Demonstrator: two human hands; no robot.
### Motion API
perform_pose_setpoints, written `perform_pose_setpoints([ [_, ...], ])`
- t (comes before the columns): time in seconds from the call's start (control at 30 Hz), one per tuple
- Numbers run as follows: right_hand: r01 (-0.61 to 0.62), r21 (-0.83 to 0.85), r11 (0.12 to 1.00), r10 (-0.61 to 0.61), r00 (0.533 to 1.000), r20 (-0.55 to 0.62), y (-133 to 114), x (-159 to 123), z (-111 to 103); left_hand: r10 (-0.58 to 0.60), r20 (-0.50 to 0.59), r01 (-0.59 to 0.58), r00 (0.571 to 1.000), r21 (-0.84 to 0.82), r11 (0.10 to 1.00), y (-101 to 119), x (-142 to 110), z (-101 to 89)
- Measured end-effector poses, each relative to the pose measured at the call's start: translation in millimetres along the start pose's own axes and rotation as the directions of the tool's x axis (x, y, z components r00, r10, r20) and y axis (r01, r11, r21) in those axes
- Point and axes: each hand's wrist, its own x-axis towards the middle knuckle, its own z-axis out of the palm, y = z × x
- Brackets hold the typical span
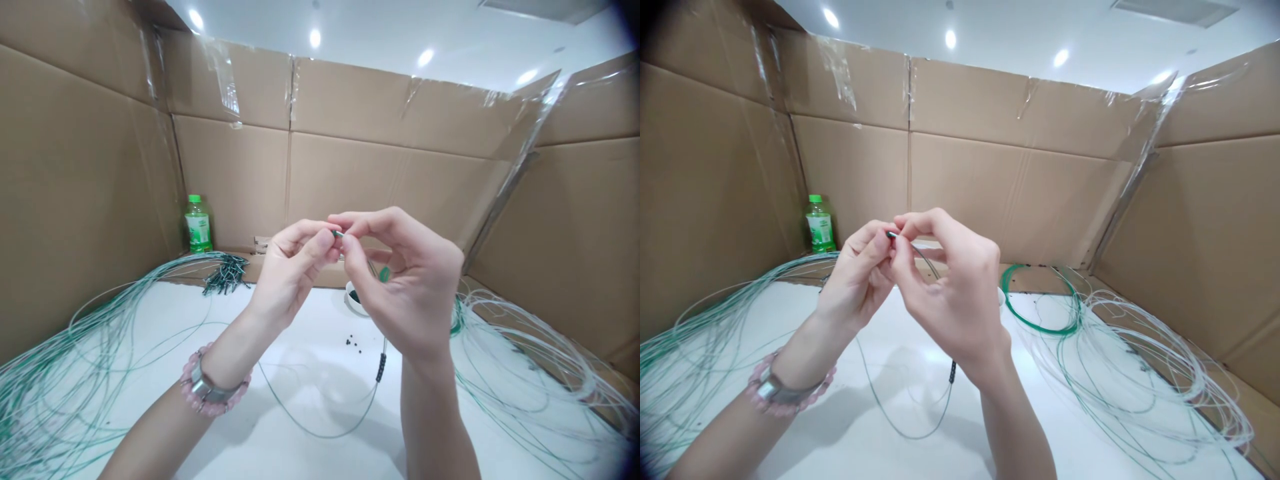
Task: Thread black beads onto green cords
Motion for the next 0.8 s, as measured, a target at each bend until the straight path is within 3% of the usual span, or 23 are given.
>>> perform_pose_setpoints([
  [0.17,-0.046,0.034,0.998,0.046,0.999,0.024,0.2,1.0,-1.8,0.054,0.020,-0.055,0.998,0.069,0.996,-0.5,-0.2,-2.2],
  [0.37,-0.109,0.132,0.985,0.106,0.994,0.032,3.7,1.3,0.0,0.270,0.047,-0.273,0.962,0.217,0.937,-4.6,0.2,-7.8],
  [0.6,-0.147,0.202,0.968,0.152,0.988,-0.007,7.1,2.1,3.9,0.276,0.022,-0.274,0.961,0.218,0.937,-6.7,-0.1,-9.2],
  [0.8,-0.110,0.188,0.976,0.116,0.993,-0.026,5.4,1.1,5.0,0.292,0.028,-0.290,0.956,0.233,0.928,-3.1,-1.1,-7.9],
])
